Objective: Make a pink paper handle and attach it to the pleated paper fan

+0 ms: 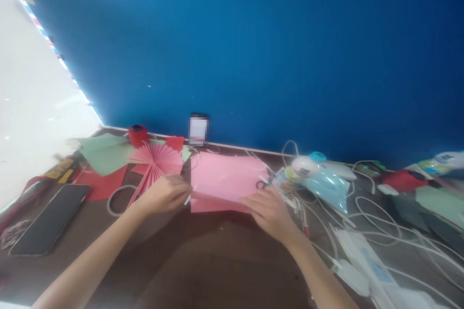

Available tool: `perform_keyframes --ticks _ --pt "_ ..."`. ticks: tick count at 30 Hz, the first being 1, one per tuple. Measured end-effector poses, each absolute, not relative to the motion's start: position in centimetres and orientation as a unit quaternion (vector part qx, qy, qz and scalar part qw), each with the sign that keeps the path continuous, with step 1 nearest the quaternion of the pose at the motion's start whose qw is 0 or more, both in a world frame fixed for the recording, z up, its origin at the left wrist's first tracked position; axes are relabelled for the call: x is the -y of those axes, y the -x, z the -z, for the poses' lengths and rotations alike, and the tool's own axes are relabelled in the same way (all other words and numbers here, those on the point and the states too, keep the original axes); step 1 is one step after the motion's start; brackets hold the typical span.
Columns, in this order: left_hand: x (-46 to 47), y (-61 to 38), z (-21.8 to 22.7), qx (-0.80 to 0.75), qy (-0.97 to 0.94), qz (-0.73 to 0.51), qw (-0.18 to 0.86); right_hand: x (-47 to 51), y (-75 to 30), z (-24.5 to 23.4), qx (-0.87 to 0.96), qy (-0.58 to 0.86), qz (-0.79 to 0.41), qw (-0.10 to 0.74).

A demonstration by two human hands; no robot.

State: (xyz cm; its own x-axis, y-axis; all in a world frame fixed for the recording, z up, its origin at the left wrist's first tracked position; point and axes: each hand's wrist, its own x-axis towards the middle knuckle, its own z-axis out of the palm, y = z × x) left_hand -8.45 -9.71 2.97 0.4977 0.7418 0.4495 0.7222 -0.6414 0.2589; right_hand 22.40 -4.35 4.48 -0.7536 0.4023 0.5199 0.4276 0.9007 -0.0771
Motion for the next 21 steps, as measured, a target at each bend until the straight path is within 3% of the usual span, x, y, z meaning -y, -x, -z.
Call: perform_keyframes --ticks 5,9,12,16,21 --pt "10.2 11.2 -2.2 -0.511 -0.805 -0.267 0.139 3.9 -24.7 -4.6 0.914 0.241 0.041 0.325" --pt "10.5 10.3 -1.3 -0.571 -0.651 -0.305 0.397 5.3 -24.9 -3.3 0.901 0.218 0.095 0.362" --pt "10.2 7.6 -0.1 -0.532 -0.503 -0.342 0.588 6.8 -23.9 -1.1 0.935 0.151 0.112 0.302" --pt "9.2 5.3 1.9 -0.508 -0.433 -0.445 0.597 7.5 -22.7 1.6 0.95 0.175 0.068 0.248" --pt "8.9 5.9 2.6 -0.489 -0.467 -0.47 0.567 5.5 -22.5 3.2 0.817 0.463 -0.098 0.329"
